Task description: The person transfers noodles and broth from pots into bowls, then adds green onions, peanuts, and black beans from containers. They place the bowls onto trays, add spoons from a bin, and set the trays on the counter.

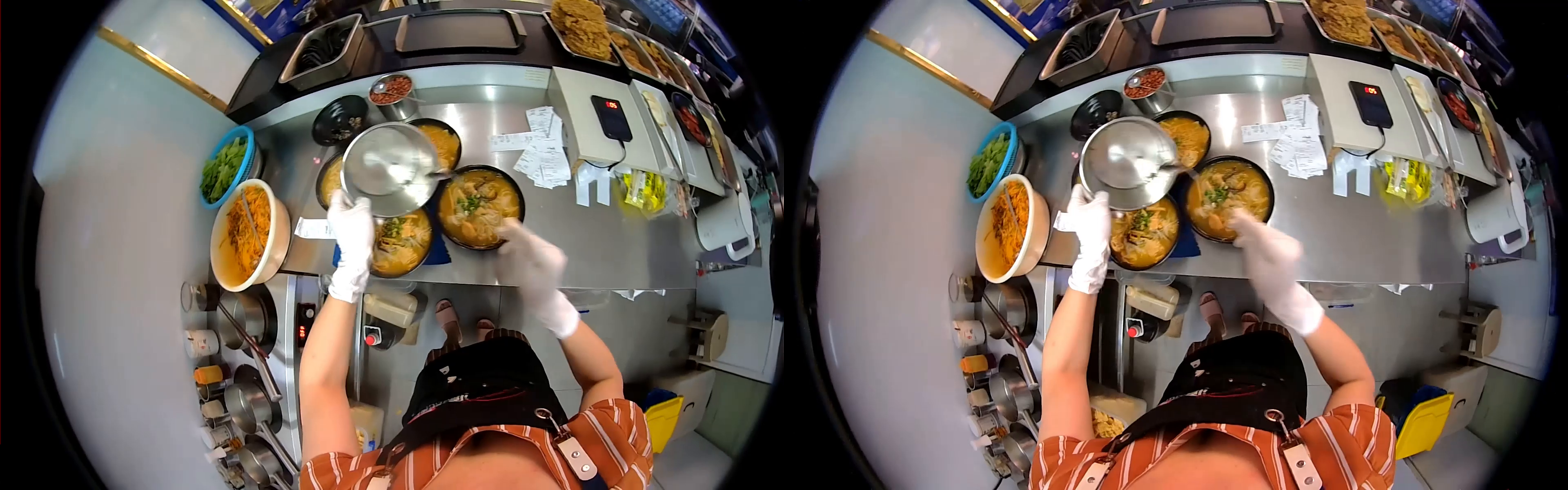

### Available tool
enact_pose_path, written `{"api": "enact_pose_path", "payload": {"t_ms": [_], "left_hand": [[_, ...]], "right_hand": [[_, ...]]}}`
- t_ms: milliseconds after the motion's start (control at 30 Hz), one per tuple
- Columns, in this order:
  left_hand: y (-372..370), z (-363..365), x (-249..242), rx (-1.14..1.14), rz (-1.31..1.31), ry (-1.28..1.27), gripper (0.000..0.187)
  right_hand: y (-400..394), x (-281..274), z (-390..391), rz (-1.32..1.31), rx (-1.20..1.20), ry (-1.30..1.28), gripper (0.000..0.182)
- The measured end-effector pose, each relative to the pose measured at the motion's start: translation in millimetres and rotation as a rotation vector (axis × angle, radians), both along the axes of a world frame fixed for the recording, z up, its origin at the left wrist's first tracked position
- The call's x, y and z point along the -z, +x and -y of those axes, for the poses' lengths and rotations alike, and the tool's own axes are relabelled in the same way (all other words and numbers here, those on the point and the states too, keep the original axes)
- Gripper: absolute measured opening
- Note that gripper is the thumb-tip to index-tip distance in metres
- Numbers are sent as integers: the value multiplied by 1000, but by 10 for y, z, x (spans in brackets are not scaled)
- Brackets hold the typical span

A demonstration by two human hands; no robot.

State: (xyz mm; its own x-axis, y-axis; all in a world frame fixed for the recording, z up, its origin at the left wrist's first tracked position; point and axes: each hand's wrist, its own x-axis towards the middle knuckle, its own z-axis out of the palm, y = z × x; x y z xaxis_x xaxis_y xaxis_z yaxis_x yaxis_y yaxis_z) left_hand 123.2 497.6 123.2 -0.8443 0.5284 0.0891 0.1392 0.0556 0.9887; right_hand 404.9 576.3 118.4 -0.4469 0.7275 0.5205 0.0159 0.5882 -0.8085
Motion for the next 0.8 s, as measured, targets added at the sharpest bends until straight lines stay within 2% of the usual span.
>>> {"api": "enact_pose_path", "payload": {"t_ms": [33, 100, 133, 167, 200, 267, 333, 400, 467, 533, 700, 733, 767, 800], "left_hand": [[234, -102, -82, 57, 78, 57, 9], [717, -257, -164, 209, 235, 53, 9], [912, -333, -103, 303, 310, -46, 15], [1114, -429, 162, 367, 304, -33, 17], [1397, -503, 43, 472, 454, -50, 11], [1872, -641, 51, 558, 548, -75, 8], [2211, -845, 441, 568, 685, -134, 8], [2454, -977, 622, 517, 728, -190, 13], [2603, -1061, 691, 455, 707, -262, 10], [2749, -1281, 1335, 414, 482, -320, 10], [2765, -1389, 1299, 451, 631, -251, 14], [2712, -1360, 1130, 476, 641, -227, 15], [2667, -1306, 957, 505, 880, -137, 16], [2609, -1265, 944, 501, 891, -136, 16]], "right_hand": [[227, -238, 17, -55, 85, -217, 27], [685, -610, -42, -82, 251, -384, 23], [924, -716, -101, -66, 301, -352, 22], [1148, -773, -160, -28, 385, -388, 20], [1388, -752, -238, -41, 406, -451, 19], [1719, -720, -355, -8, 435, -526, 17], [1940, -590, -417, 74, 458, -621, 16], [2039, -344, -493, 160, 461, -640, 16], [2082, -72, -579, 193, 461, -668, 16], [2034, 87, -660, 235, 495, -709, 17], [1982, 353, -922, 243, 447, -717, 20], [1963, 387, -968, 245, 453, -717, 22], [1965, 443, -1021, 228, 444, -738, 24], [1948, 463, -1042, 240, 444, -738, 24]]}}
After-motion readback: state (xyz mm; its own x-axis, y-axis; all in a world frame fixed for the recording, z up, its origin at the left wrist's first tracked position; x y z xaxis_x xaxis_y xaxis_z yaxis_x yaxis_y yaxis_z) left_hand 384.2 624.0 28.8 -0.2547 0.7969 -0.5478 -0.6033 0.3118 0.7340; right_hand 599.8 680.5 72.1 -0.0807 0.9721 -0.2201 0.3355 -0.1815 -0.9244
